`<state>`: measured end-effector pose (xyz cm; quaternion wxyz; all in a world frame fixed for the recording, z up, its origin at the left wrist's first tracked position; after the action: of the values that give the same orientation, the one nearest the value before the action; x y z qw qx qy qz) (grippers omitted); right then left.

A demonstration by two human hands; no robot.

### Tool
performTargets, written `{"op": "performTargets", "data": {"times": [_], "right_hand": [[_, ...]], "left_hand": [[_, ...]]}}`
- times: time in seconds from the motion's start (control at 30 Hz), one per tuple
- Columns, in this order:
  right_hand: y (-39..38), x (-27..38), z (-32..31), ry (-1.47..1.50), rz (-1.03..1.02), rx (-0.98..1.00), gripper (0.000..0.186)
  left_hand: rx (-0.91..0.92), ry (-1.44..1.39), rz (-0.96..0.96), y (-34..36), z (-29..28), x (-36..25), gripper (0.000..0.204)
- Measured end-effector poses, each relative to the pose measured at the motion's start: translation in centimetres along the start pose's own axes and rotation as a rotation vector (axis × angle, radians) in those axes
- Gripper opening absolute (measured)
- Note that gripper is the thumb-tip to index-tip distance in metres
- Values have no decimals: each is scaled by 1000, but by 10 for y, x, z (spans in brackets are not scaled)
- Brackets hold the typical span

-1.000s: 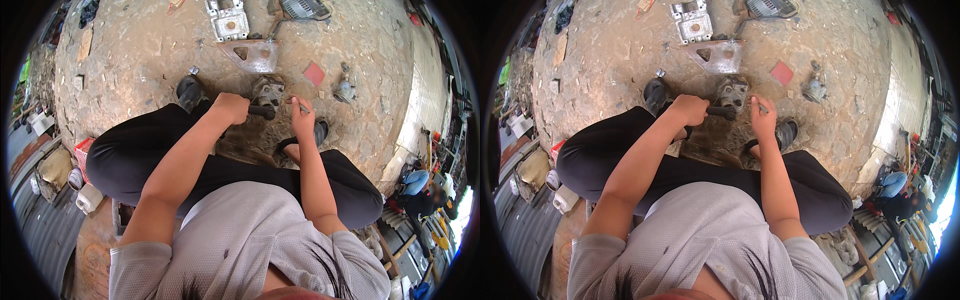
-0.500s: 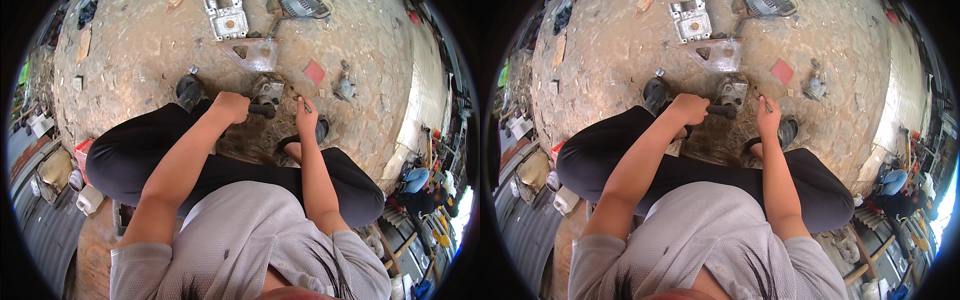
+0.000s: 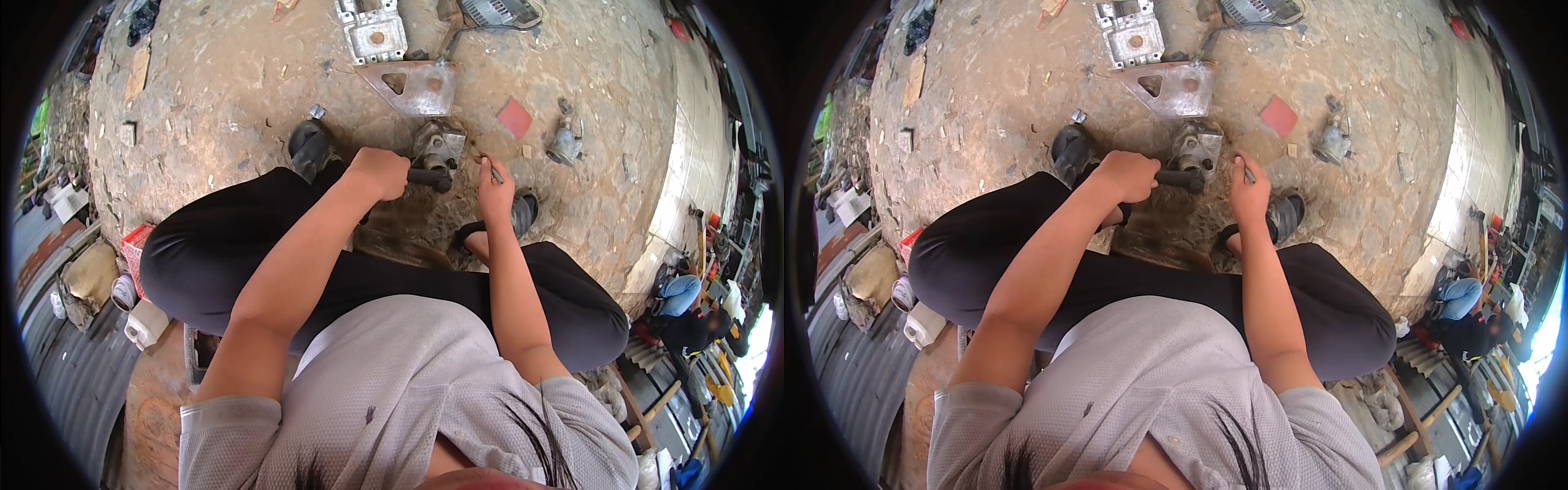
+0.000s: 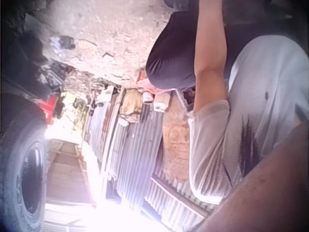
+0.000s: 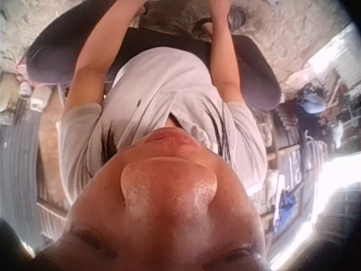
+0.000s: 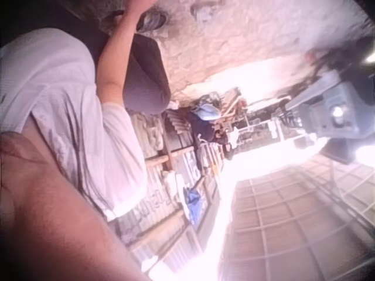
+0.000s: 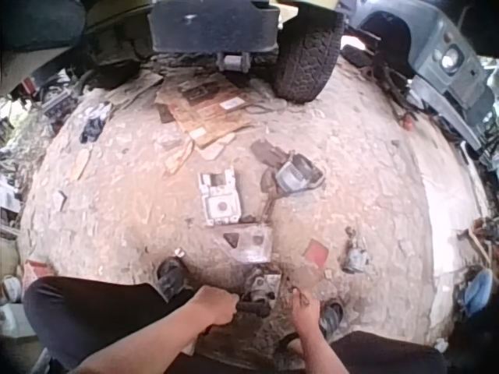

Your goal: The person sits on the floor and uses a small metal tool to scrape and clean a mechanical part. They repeatedly scrape the surface and edges of the part, occasionally repositioning it with their hands.

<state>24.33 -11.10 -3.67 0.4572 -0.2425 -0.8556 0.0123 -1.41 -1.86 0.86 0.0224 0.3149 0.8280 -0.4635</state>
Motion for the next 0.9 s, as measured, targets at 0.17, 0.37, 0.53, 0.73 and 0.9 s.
{"op": "performTargets", "data": {"times": [0.17,0.37,0.53,0.73,0.9], "right_hand": [[-2,15,1,138,-80,2,24],[6,-1,-3,155,50,-16,23],[-5,25,7,70,-186,122,24],[4,15,-4,314,-5,21,25],[-7,26,8,-29,-109,31,24]], "left_hand": [[-4,-13,-5,-2,-1,1,28],[3,3,-3,-2,-2,-1,28],[-5,-7,5,1,3,3,28],[-7,-2,-8,-4,-4,-1,28],[8,-14,-2,0,-1,1,28]]}}
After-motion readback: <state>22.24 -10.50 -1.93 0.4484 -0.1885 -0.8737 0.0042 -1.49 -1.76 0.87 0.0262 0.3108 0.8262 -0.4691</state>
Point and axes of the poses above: each hand's wrist, its own y-axis towards the middle knuckle, its own z-axis out of the palm, x = y × z, the point moved 2 cm from there along y, towards the middle knuckle, and after that the axes turned 6 degrees about y, right-handed, at the moved point
